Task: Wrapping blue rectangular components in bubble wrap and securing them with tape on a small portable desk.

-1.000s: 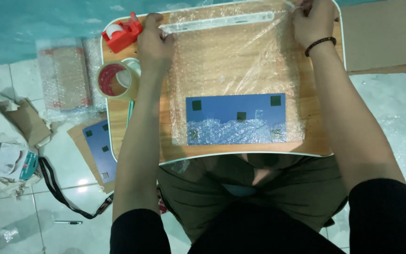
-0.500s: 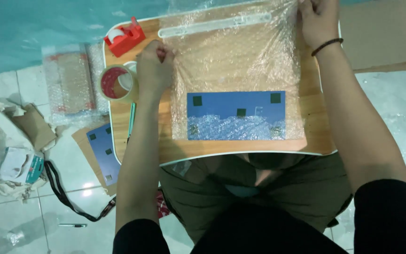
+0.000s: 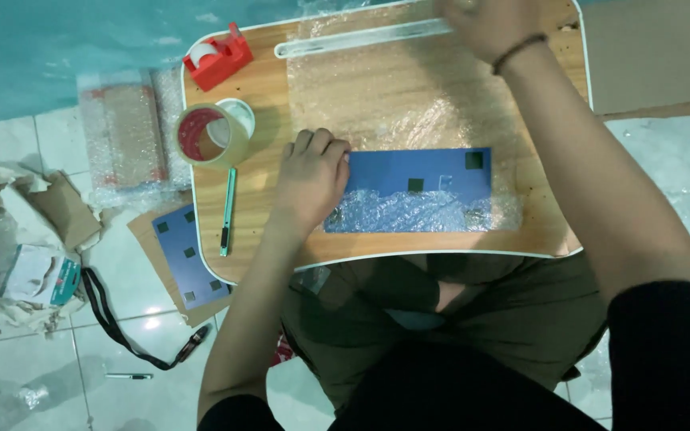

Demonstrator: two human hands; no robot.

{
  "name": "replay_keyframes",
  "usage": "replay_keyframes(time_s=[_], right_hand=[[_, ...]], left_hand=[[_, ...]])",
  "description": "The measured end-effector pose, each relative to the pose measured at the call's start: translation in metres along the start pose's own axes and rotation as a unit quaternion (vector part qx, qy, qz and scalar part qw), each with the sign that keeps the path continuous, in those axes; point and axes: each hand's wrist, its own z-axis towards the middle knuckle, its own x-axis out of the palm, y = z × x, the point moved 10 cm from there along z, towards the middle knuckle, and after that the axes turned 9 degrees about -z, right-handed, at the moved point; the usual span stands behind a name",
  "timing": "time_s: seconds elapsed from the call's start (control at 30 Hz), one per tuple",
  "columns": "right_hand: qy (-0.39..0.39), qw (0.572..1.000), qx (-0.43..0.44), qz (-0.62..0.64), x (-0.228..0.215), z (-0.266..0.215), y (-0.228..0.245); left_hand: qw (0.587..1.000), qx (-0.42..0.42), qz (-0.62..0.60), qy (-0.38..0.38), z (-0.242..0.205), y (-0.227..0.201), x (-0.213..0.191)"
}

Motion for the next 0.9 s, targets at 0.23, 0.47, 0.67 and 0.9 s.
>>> replay_keyframes(time_s=[0.23,0.47,0.67,0.9], right_hand=[[0.135,0.967,-0.216,0.002,0.058,0.047,0.149],[0.077,0.982,-0.159,0.068,0.073,0.062,0.156],[0.116,0.983,-0.133,0.057,0.085,0.062,0.147],[0.089,0.978,-0.183,0.051,0.057,0.059,0.169]], left_hand=[[0.999,-0.03,0.014,-0.008,-0.006,-0.004,-0.003],[0.999,-0.051,-0.007,-0.006,-0.008,-0.001,-0.004],[0.998,-0.056,-0.02,-0.009,-0.012,0.001,-0.005],[0.996,-0.083,-0.018,0.036,-0.017,0.008,0.006]])
